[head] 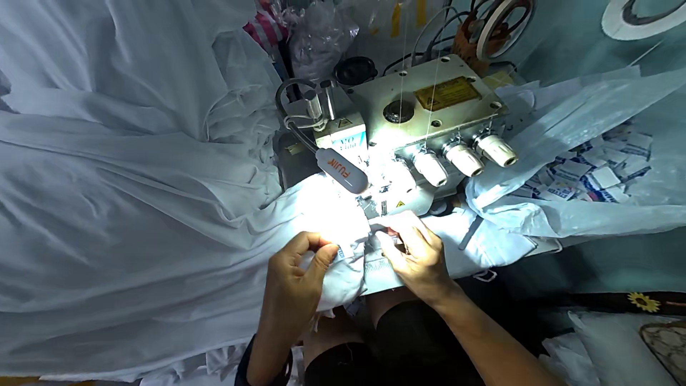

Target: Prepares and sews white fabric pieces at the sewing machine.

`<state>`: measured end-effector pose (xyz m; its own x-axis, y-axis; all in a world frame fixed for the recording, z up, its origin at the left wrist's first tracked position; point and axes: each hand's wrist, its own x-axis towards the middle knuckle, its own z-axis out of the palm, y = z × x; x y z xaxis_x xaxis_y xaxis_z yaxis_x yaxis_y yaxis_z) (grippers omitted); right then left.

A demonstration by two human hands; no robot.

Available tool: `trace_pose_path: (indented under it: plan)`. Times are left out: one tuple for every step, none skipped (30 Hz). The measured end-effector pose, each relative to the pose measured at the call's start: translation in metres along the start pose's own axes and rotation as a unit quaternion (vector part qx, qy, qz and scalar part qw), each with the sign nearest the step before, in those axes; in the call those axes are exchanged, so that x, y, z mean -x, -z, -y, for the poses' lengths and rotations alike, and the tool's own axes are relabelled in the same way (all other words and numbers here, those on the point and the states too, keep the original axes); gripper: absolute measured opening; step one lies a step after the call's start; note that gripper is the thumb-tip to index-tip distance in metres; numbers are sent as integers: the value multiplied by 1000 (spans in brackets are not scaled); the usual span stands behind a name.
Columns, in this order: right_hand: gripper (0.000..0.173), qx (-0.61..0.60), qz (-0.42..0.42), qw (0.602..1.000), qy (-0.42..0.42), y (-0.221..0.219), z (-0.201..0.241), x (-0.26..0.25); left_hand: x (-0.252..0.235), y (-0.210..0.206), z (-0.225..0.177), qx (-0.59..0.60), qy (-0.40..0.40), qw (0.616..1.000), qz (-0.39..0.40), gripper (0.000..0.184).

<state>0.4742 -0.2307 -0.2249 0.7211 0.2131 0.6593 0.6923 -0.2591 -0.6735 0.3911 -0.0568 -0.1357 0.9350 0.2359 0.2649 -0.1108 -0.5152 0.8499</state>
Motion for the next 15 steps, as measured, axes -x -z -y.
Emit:
trace_pose_path:
  plan:
    - [17, 57, -6, 997, 50, -2, -14, -1, -6, 3, -1, -24, -7, 1000, -2, 13]
    - [18, 86, -7, 992, 91, -5, -25, -2, -11, 4, -2, -46, -9, 999, -2, 13]
    - [18, 92, -3, 988, 121, -7, -34, -3, -16, 2, -2, -66, -6, 998, 2, 12]
    - [19, 84, 6, 986, 142, -9, -39, -4, -21, -2, -1, -88, 1, 996, 7, 12]
    - [18, 71, 19, 985, 158, -9, -40, -4, -26, -6, 0, -108, 12, 994, 12, 13]
    - [16, 55, 34, 983, 169, -9, -39, -5, -30, -10, 3, -122, 23, 992, 17, 14]
    - [15, 39, 42, 982, 179, -9, -37, -5, -33, -15, 6, -134, 28, 990, 23, 15]
    - [14, 22, 47, 980, 191, -9, -34, -4, -35, -17, 11, -145, 24, 989, 31, 15]
    - [12, 3, 47, 979, 199, -10, -31, -3, -36, -19, 15, -156, 18, 987, 37, 15]
    - [11, -11, 47, 978, 201, -10, -27, -1, -36, -20, 19, -164, 11, 986, 39, 15]
    - [11, -20, 49, 979, 198, -9, -24, 0, -37, -21, 22, -169, 8, 985, 36, 14]
    - [10, -23, 50, 980, 194, -9, -21, 2, -37, -21, 24, -172, 8, 985, 31, 13]
    - [10, -22, 52, 981, 188, -10, -19, 3, -36, -20, 26, -174, 10, 984, 26, 12]
    - [11, -24, 52, 981, 184, -11, -18, 4, -36, -20, 26, -174, 12, 984, 22, 12]
    - [11, -30, 54, 982, 180, -11, -18, 4, -37, -19, 25, -172, 13, 985, 19, 10]
